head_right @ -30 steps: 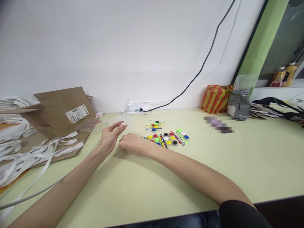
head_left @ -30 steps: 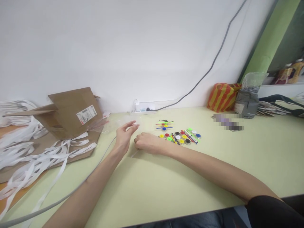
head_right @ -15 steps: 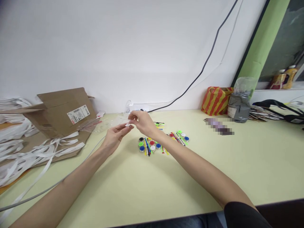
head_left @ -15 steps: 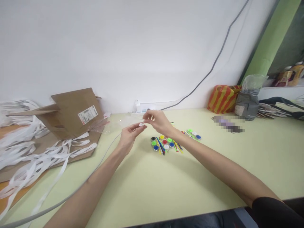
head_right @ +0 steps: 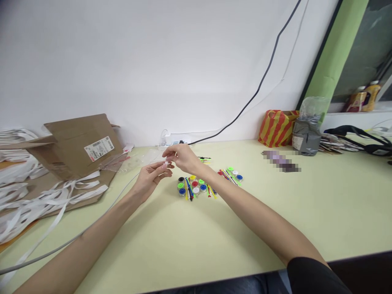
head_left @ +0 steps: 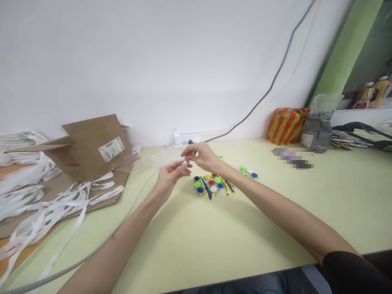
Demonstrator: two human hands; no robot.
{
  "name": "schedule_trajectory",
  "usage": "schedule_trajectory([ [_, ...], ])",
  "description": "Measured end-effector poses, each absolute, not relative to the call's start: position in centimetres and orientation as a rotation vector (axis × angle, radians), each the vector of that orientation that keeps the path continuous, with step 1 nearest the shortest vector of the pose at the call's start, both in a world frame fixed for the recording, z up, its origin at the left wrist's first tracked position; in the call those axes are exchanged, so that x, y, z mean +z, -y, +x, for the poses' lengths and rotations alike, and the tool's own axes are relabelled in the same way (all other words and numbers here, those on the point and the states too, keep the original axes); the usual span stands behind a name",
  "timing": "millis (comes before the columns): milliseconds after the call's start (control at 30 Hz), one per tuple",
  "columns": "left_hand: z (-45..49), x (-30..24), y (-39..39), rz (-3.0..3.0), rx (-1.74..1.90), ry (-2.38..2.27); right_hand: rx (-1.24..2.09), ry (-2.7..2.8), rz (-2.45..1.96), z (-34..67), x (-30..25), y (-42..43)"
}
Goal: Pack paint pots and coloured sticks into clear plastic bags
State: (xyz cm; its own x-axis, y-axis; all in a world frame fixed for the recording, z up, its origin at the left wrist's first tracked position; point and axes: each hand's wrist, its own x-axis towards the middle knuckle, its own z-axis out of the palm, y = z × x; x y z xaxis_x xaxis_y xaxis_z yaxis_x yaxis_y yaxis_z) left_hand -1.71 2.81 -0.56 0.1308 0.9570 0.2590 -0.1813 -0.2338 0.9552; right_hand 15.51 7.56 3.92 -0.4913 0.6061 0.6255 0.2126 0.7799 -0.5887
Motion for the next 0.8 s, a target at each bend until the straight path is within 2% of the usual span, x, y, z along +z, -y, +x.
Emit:
schedule_trajectory([
  [367, -1.75, -0.44, -2.57, 1.366, 1.312, -0.865, 0.511, 2.149, -0.517, 16.15, 4.27, -7.47],
  [800, -1.74, -0.27, -2.45, 1.309, 1.356, -0.87, 0.136, 2.261, -0.454, 15.99, 3.89, -7.2],
])
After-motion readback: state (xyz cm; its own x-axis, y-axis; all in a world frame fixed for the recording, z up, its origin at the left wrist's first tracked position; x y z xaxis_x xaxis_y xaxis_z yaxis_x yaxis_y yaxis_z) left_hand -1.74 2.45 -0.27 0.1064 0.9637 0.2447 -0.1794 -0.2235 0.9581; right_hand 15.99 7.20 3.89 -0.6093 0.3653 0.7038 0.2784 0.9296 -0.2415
